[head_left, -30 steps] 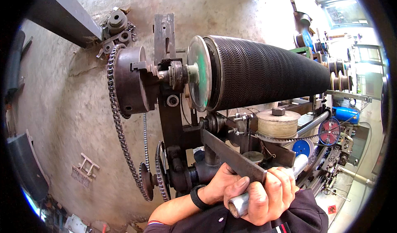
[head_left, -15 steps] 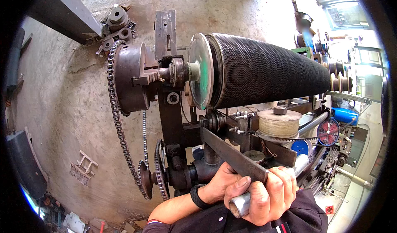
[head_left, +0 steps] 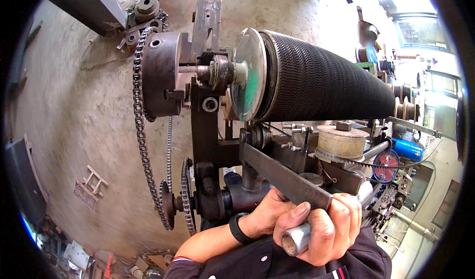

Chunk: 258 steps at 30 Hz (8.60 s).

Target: The person operates a large industrial winding machine, manually guiding a dark material onto a rotating drum using a metal bar. They then use a screwdriver to adjust a chain mechanism and reposition the drum assembly.

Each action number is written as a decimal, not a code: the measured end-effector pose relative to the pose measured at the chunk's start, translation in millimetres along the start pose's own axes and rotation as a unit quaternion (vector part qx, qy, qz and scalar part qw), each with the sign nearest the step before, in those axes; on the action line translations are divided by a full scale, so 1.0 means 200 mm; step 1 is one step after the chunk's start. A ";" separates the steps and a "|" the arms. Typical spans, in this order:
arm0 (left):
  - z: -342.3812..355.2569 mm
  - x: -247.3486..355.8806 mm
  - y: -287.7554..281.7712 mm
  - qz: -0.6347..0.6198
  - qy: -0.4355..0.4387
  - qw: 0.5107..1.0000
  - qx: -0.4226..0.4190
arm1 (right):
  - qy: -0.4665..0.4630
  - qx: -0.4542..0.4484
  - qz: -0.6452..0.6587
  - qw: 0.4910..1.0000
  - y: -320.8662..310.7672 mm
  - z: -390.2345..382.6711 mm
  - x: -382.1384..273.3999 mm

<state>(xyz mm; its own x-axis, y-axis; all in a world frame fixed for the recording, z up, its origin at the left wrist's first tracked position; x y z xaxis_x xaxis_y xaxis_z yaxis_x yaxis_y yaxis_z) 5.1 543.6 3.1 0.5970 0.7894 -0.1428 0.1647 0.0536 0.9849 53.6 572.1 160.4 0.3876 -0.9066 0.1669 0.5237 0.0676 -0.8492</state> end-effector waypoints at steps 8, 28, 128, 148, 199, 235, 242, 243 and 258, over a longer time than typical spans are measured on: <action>0.10 -0.15 -0.07 -0.083 0.008 0.996 0.035 | -0.050 0.078 0.029 0.995 0.01 -0.03 0.04; -1.26 -0.64 -1.48 0.639 0.253 0.399 0.607 | -0.094 0.152 0.135 0.975 -0.26 -0.47 0.18; 0.69 0.68 -0.01 0.688 -0.508 0.295 0.426 | 0.241 -0.346 0.906 0.034 0.88 -1.21 -0.11; 0.69 0.70 -0.03 0.699 -0.517 0.237 0.433 | 0.286 -0.258 0.919 -0.088 0.86 -1.20 -0.13; 0.73 0.88 -0.26 0.485 -0.280 0.823 0.098 | -0.141 0.113 0.142 0.973 -0.21 -0.41 0.56; -0.04 -0.11 -0.04 -0.085 0.064 0.981 0.161 | -0.191 -0.217 0.015 0.957 0.03 -0.06 0.37; 0.00 -0.16 -0.11 -0.054 0.058 0.984 0.158 | -0.186 -0.230 0.010 0.955 0.04 -0.06 0.37; 0.00 -0.17 -0.11 -0.063 0.053 0.983 0.165 | -0.188 -0.233 0.012 0.954 0.03 -0.06 0.37; 0.00 -0.15 -0.09 -0.107 0.045 0.980 0.161 | -0.192 -0.248 -0.007 0.949 0.05 -0.06 0.38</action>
<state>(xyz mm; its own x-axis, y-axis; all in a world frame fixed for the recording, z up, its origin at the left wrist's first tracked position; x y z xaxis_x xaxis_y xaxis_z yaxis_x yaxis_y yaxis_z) -16.5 519.6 -9.4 0.4529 0.8321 -0.3201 0.5274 0.0395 0.8487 80.0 500.1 158.1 0.6806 -0.6812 0.2697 0.1455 -0.2350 -0.9610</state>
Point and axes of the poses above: each hand's wrist, its own z-axis towards the middle knuckle, its own y-axis out of the palm, x = y × z, the point moved 8 cm from there along z, towards the middle knuckle, and after that the axes turned 2 degrees about -z, right-handed, at the moved point
